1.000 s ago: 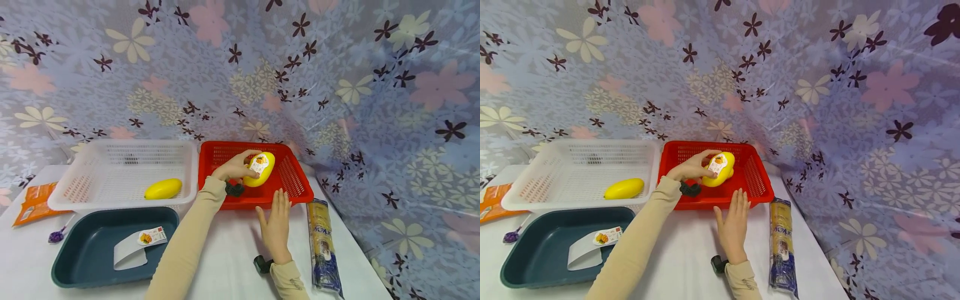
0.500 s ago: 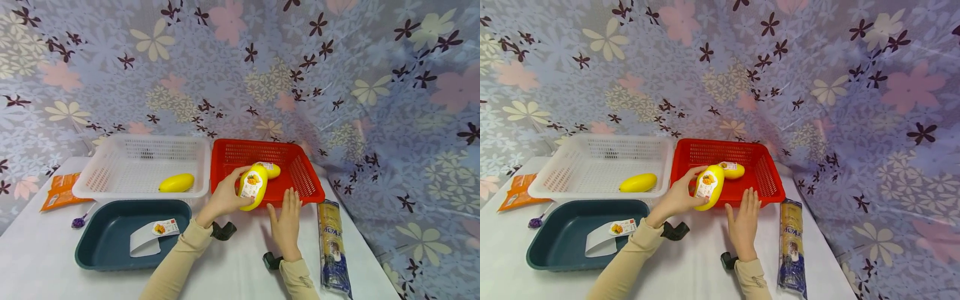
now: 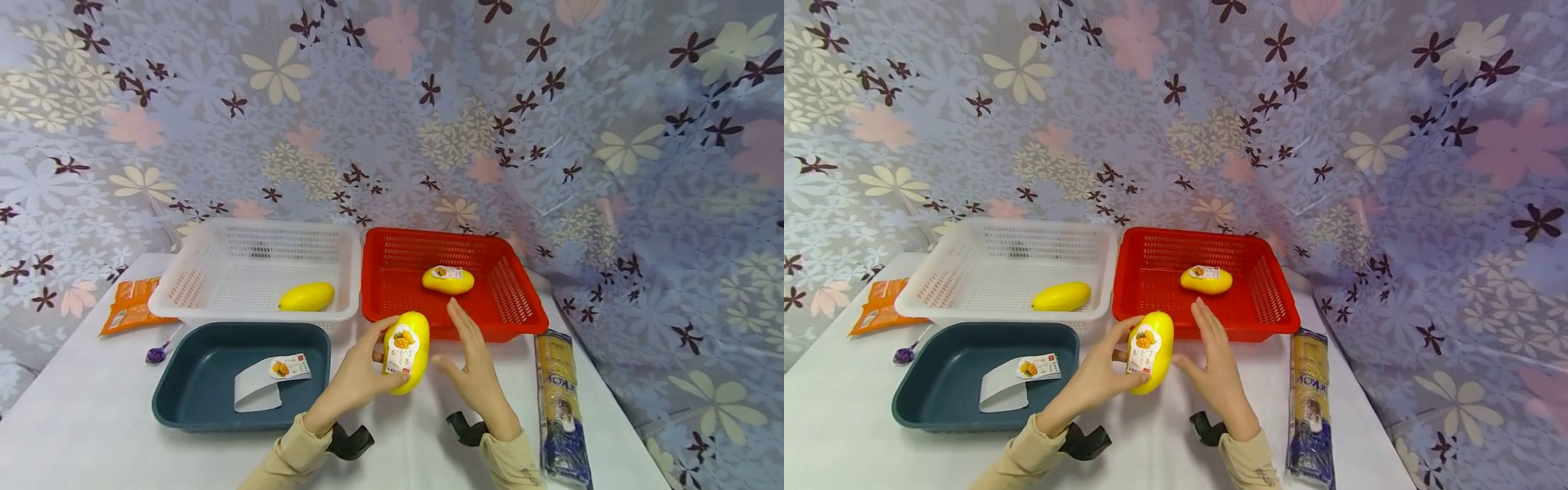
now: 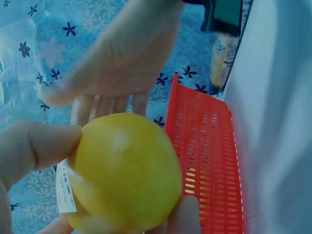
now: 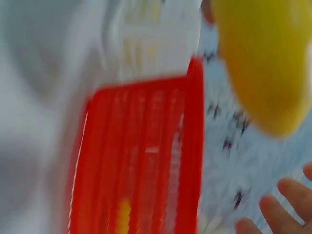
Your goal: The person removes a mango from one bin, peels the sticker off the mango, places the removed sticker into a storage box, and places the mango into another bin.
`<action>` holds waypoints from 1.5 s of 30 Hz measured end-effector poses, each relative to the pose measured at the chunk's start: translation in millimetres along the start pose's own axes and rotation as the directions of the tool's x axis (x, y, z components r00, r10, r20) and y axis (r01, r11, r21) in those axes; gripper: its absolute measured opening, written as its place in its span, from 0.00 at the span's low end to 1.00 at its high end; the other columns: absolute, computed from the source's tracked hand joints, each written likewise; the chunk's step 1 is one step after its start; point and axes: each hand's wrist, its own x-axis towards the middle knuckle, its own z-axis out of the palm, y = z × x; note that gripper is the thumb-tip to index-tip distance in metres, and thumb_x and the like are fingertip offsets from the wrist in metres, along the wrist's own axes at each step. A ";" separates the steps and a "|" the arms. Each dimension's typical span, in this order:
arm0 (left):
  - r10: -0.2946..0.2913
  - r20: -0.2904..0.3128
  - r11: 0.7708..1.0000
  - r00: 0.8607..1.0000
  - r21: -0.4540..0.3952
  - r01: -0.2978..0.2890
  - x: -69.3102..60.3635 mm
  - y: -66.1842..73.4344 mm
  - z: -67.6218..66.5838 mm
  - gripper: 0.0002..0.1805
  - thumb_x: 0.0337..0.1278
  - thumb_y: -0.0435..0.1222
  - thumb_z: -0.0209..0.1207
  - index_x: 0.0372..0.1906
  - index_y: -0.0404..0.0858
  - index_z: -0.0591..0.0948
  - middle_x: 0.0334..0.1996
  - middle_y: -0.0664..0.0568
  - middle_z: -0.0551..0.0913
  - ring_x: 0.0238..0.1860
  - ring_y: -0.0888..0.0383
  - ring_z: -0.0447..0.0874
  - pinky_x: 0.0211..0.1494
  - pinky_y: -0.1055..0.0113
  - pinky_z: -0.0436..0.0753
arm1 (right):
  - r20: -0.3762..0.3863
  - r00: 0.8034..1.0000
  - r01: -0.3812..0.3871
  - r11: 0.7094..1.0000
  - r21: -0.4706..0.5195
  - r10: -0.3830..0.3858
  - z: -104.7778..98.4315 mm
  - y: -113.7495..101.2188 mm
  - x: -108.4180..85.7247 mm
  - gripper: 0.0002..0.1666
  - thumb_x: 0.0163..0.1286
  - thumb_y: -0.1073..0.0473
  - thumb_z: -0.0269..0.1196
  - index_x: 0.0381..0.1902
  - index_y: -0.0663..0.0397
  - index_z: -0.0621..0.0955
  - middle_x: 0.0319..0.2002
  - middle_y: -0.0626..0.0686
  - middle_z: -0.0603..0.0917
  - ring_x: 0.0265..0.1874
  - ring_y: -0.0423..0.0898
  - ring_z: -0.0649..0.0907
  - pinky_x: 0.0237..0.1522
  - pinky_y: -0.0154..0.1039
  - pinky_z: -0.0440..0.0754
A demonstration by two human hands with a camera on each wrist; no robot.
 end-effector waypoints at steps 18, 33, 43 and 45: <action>-0.095 0.047 0.994 0.994 -0.055 0.098 -29.3 -22.4 11.1 0.45 0.52 0.40 0.69 0.71 0.35 0.57 0.52 0.38 0.75 0.38 0.55 0.76 0.37 0.71 0.78 | 0.322 0.945 0.020 0.991 0.131 -0.061 39.8 -7.9 -26.0 0.79 0.34 0.40 0.79 0.78 0.52 0.48 0.76 0.62 0.52 0.71 0.61 0.62 0.65 0.61 0.68; -0.204 0.001 0.965 0.979 0.166 0.201 -29.4 -44.9 25.4 0.39 0.51 0.44 0.67 0.66 0.35 0.65 0.49 0.39 0.78 0.46 0.47 0.74 0.43 0.53 0.72 | 0.484 0.864 -0.250 0.954 0.167 0.142 66.8 20.4 -38.5 0.74 0.36 0.46 0.82 0.76 0.48 0.52 0.74 0.54 0.58 0.64 0.52 0.67 0.64 0.52 0.69; -0.224 -0.235 0.925 0.946 0.253 0.282 -25.0 -53.9 30.1 0.17 0.52 0.45 0.65 0.41 0.39 0.75 0.31 0.52 0.73 0.33 0.59 0.70 0.32 0.69 0.67 | 0.478 0.858 -0.297 0.942 0.158 0.191 70.8 18.8 -38.7 0.74 0.34 0.46 0.82 0.76 0.43 0.52 0.74 0.54 0.58 0.62 0.54 0.68 0.61 0.57 0.67; -0.219 -0.244 0.918 0.945 0.278 0.284 -24.9 -53.9 29.6 0.16 0.53 0.45 0.65 0.38 0.40 0.75 0.27 0.54 0.72 0.29 0.60 0.68 0.29 0.71 0.65 | 0.479 0.858 -0.290 0.945 0.151 0.187 70.7 18.3 -38.4 0.75 0.34 0.46 0.82 0.76 0.45 0.52 0.74 0.55 0.58 0.63 0.55 0.68 0.61 0.58 0.67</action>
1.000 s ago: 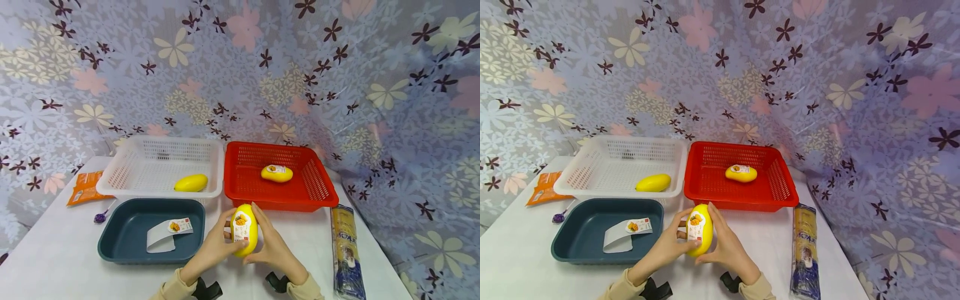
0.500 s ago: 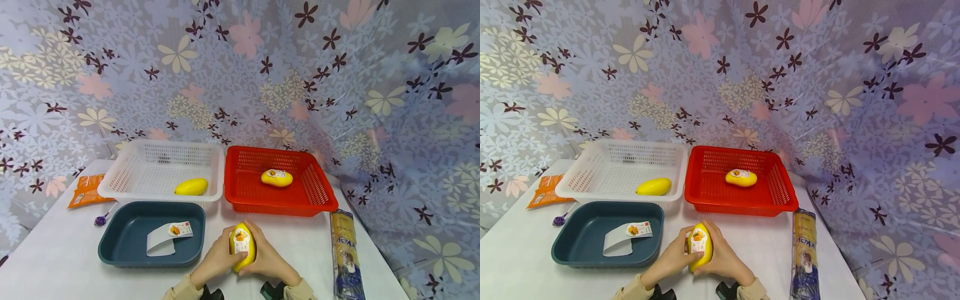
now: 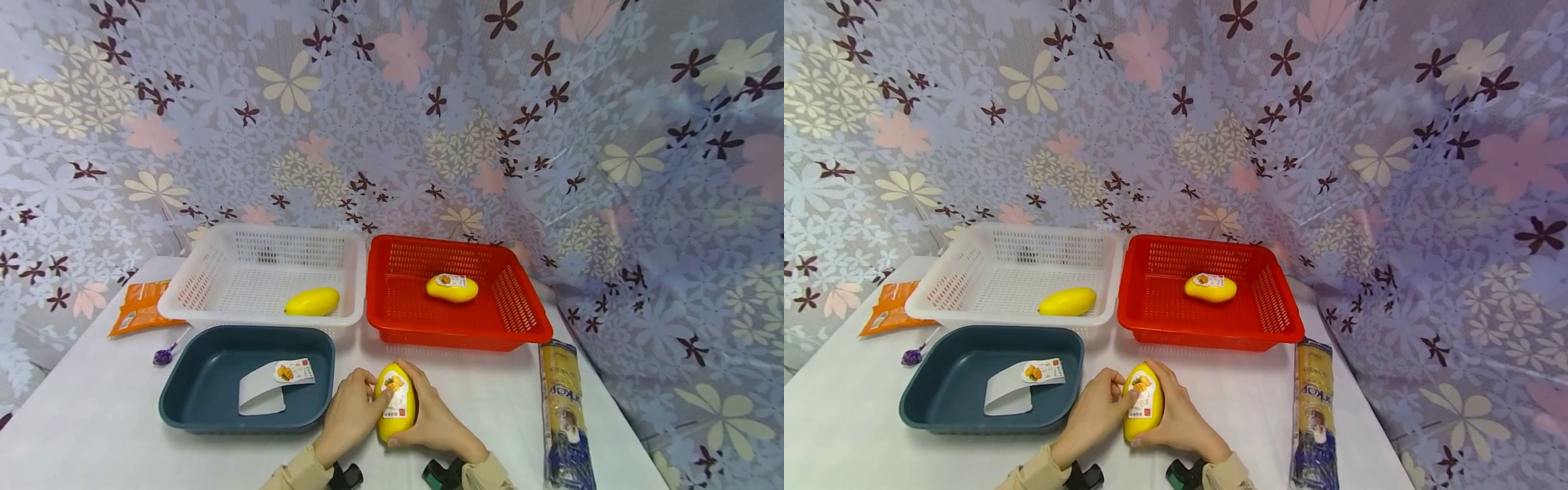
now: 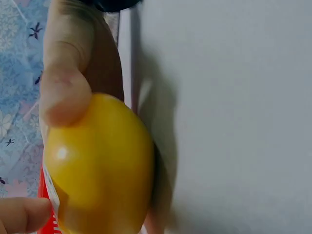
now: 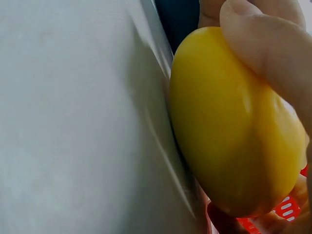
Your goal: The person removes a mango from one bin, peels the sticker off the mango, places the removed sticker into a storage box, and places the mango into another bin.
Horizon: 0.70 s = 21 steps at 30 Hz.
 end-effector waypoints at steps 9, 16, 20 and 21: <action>-0.002 -0.012 0.999 1.000 -0.039 0.001 1.6 0.3 -1.6 0.09 0.54 0.42 0.62 0.32 0.41 0.79 0.22 0.58 0.76 0.24 0.64 0.70 0.27 0.72 0.68 | 0.009 1.000 0.018 1.000 -0.003 -0.018 -1.4 -3.8 1.5 0.75 0.34 0.47 0.82 0.76 0.51 0.52 0.74 0.58 0.56 0.67 0.57 0.66 0.63 0.62 0.65; -0.013 0.009 0.993 1.000 -0.121 0.014 1.3 -0.2 -2.9 0.07 0.56 0.39 0.61 0.31 0.38 0.81 0.21 0.56 0.77 0.23 0.64 0.70 0.27 0.73 0.68 | 0.023 0.999 0.050 0.998 -0.023 -0.049 -1.4 -5.5 -1.8 0.72 0.35 0.47 0.82 0.75 0.43 0.54 0.74 0.55 0.56 0.69 0.53 0.63 0.68 0.55 0.65; -0.005 0.009 0.988 1.000 -0.154 0.006 -0.7 -1.9 -4.1 0.07 0.55 0.37 0.61 0.31 0.37 0.81 0.21 0.56 0.77 0.23 0.65 0.69 0.26 0.73 0.67 | 0.020 0.996 0.082 0.996 -0.026 -0.082 2.1 -7.1 -2.6 0.69 0.35 0.49 0.82 0.73 0.36 0.57 0.73 0.55 0.57 0.70 0.53 0.61 0.68 0.53 0.66; 0.003 0.019 0.984 1.000 -0.177 0.001 -1.5 -1.3 -4.2 0.07 0.56 0.37 0.60 0.32 0.36 0.81 0.21 0.55 0.76 0.23 0.65 0.69 0.26 0.74 0.67 | 0.017 0.996 0.089 0.996 -0.026 -0.089 3.0 -7.7 -2.2 0.68 0.35 0.50 0.82 0.73 0.36 0.58 0.73 0.55 0.57 0.70 0.53 0.61 0.67 0.53 0.66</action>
